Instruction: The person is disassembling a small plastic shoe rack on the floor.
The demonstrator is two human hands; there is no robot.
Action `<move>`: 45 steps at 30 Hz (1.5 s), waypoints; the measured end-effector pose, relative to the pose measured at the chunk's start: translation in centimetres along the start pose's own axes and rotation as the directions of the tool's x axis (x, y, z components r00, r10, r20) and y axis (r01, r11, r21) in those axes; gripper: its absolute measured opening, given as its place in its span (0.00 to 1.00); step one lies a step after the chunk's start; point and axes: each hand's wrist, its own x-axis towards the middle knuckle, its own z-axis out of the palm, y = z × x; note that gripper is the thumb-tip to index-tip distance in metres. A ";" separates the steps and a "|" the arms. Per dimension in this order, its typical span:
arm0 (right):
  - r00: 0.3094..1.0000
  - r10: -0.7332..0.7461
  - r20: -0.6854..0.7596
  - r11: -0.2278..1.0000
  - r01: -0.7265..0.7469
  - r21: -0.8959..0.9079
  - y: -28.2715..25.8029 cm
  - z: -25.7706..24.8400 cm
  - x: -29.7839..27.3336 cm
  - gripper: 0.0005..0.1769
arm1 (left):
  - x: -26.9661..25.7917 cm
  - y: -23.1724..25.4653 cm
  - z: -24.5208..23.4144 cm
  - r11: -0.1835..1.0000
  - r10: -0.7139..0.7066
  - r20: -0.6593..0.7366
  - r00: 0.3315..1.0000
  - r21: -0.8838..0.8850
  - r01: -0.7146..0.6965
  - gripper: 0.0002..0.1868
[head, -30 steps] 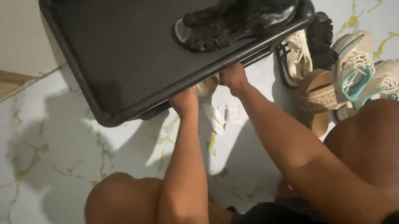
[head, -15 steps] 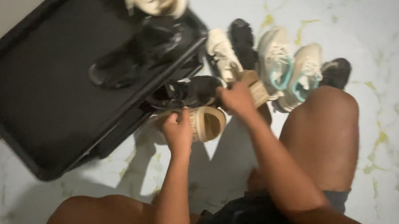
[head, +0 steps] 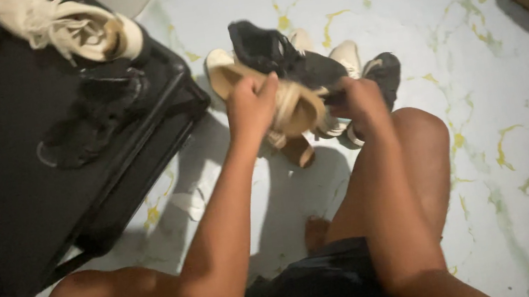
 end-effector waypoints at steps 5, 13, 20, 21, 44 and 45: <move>0.995 0.081 0.062 0.967 -0.093 0.237 9.4 3.4 9.5 0.23 | 4.6 -1.9 4.5 0.994 0.087 -0.017 0.996 0.061 -0.086 0.20; 0.987 0.145 0.069 0.927 -0.160 0.338 13.4 7.7 10.3 0.22 | 6.0 -8.2 7.6 0.976 -0.035 0.086 0.996 0.218 0.015 0.39; 0.975 0.185 -0.120 0.975 -0.166 0.149 12.8 9.8 8.9 0.27 | 4.1 -9.2 5.3 0.994 -0.029 0.033 0.999 0.106 0.026 0.46; 0.930 -0.201 -0.308 0.980 0.186 -0.076 15.4 10.2 10.9 0.28 | 3.4 -8.7 4.6 0.997 -0.027 0.036 0.999 0.072 0.024 0.43; 0.178 -0.925 0.336 0.141 0.981 -0.132 -7.6 27.0 -7.7 0.37 | -1.1 -1.8 -21.8 0.935 0.351 -0.493 0.796 0.231 -0.270 0.45; 0.143 -0.912 0.385 0.066 0.976 -0.206 -8.0 27.7 -7.2 0.42 | -0.7 -2.7 -21.6 0.935 0.350 -0.482 0.803 0.230 -0.270 0.43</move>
